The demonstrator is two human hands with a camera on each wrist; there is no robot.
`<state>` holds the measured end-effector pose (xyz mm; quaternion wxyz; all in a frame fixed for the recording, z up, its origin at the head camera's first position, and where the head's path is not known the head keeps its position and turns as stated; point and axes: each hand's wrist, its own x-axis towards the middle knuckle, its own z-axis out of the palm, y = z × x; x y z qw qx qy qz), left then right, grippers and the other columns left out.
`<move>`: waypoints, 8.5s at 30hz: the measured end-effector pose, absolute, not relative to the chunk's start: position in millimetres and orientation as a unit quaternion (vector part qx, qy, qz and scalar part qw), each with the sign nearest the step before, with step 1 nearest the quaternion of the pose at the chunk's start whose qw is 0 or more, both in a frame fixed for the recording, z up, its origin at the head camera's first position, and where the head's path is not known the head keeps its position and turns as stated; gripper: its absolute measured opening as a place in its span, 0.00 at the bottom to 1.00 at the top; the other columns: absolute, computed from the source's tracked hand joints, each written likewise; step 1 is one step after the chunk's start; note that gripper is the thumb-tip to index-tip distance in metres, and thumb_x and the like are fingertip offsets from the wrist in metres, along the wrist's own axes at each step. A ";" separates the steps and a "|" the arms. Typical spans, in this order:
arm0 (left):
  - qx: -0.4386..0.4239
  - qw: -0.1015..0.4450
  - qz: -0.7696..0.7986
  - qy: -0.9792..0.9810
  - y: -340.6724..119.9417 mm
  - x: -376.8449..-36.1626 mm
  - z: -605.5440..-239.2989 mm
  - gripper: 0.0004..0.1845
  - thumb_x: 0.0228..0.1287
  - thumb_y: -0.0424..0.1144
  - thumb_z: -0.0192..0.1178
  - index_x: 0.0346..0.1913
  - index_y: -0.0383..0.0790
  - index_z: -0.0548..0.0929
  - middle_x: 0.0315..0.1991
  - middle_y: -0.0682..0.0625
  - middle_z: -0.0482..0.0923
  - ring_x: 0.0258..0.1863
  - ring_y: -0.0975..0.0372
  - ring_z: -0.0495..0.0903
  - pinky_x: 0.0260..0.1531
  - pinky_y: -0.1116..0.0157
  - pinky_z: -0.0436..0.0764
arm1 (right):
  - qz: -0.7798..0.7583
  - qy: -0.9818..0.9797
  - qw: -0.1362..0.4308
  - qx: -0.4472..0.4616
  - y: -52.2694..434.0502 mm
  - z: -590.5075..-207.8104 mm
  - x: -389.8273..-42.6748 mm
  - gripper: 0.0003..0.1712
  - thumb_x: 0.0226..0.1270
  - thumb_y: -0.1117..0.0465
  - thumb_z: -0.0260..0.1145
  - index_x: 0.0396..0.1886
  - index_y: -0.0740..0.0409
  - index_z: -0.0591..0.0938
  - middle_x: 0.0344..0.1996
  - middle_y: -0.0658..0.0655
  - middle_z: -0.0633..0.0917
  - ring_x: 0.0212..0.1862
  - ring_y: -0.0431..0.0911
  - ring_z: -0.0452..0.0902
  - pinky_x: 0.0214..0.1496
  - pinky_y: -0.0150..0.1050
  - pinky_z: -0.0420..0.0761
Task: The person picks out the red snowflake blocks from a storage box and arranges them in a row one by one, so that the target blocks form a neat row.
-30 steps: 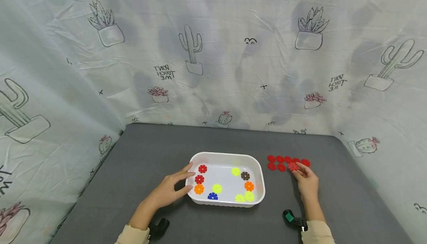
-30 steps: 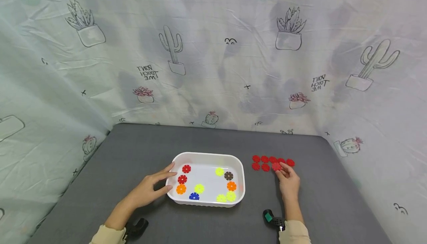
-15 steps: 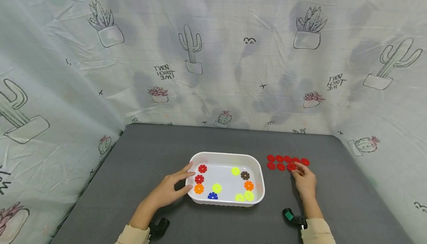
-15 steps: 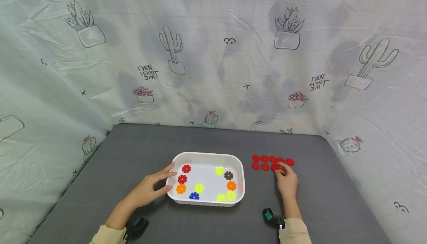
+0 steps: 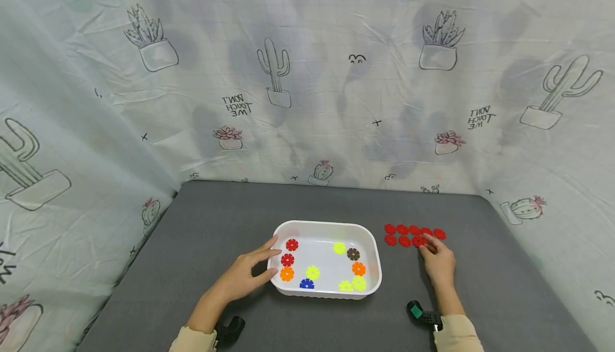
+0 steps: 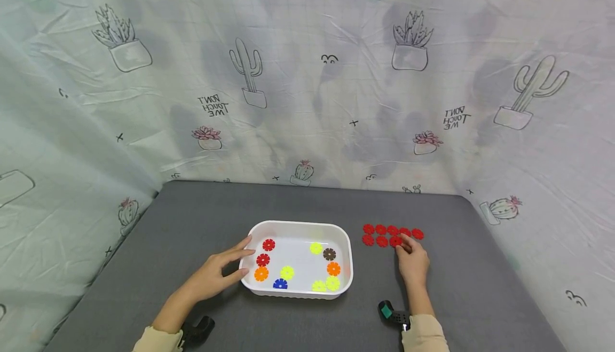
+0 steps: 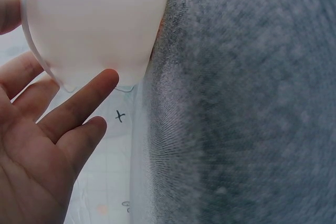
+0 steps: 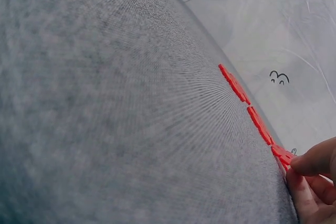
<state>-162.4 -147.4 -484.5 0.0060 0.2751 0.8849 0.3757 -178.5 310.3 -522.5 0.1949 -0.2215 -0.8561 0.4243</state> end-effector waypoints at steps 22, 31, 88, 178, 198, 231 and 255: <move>0.268 0.017 0.376 0.887 -148.3 -161.8 -488.3 0.24 0.59 0.50 0.56 0.59 0.49 0.72 0.67 0.56 0.56 0.64 0.60 0.61 0.57 0.49 0.67 | 0.520 -0.800 0.223 -0.199 306.2 -521.0 -174.4 0.23 0.58 0.64 0.62 0.56 0.61 0.74 0.48 0.64 0.79 0.36 0.22 0.70 0.34 0.11 0.69; 0.272 0.019 0.383 0.883 -148.9 -161.4 -488.1 0.25 0.59 0.51 0.55 0.59 0.49 0.72 0.67 0.56 0.56 0.64 0.61 0.61 0.57 0.50 0.67 | 0.543 -0.792 0.226 -0.161 303.8 -519.0 -172.4 0.25 0.57 0.65 0.64 0.56 0.63 0.73 0.50 0.65 0.78 0.44 0.32 0.73 0.38 0.13 0.70; 0.287 0.017 0.392 0.874 -149.2 -161.7 -488.9 0.24 0.59 0.51 0.56 0.58 0.49 0.73 0.67 0.54 0.58 0.63 0.59 0.63 0.57 0.50 0.67 | 0.583 -0.791 -0.016 0.185 68.3 -408.9 -181.5 0.23 0.59 0.67 0.60 0.55 0.68 0.71 0.53 0.66 0.75 0.55 0.57 0.71 0.58 0.50 0.70; 0.307 -0.015 0.385 0.870 -150.4 -167.6 -484.8 0.23 0.60 0.53 0.54 0.57 0.50 0.74 0.67 0.54 0.57 0.64 0.59 0.62 0.56 0.49 0.67 | 0.262 -0.912 -0.100 0.300 55.1 -483.4 -213.3 0.13 0.50 0.63 0.68 0.38 0.51 0.81 0.27 0.43 0.77 0.30 0.36 0.69 0.37 0.23 0.74; 0.309 -0.015 0.379 0.872 -150.6 -166.7 -486.9 0.24 0.60 0.54 0.53 0.58 0.50 0.73 0.67 0.54 0.57 0.63 0.61 0.62 0.56 0.51 0.68 | 0.397 -0.889 -0.107 0.200 61.8 -467.3 -214.6 0.20 0.55 0.69 0.62 0.50 0.56 0.79 0.40 0.51 0.82 0.42 0.43 0.76 0.44 0.32 0.79; 0.290 -0.009 0.376 0.880 -151.6 -165.5 -491.8 0.24 0.59 0.52 0.56 0.58 0.49 0.73 0.67 0.57 0.58 0.63 0.60 0.64 0.56 0.50 0.68 | 0.543 -0.826 -0.041 0.145 111.0 -451.6 -180.6 0.20 0.56 0.64 0.64 0.50 0.59 0.77 0.43 0.54 0.81 0.41 0.45 0.76 0.40 0.30 0.79; 0.288 0.002 0.384 0.877 -151.3 -167.0 -488.6 0.26 0.58 0.54 0.55 0.58 0.48 0.73 0.67 0.57 0.57 0.64 0.61 0.61 0.58 0.51 0.66 | 0.592 -0.801 0.084 0.031 260.9 -460.5 -160.6 0.23 0.58 0.64 0.63 0.53 0.67 0.73 0.36 0.47 0.81 0.37 0.35 0.77 0.38 0.25 0.78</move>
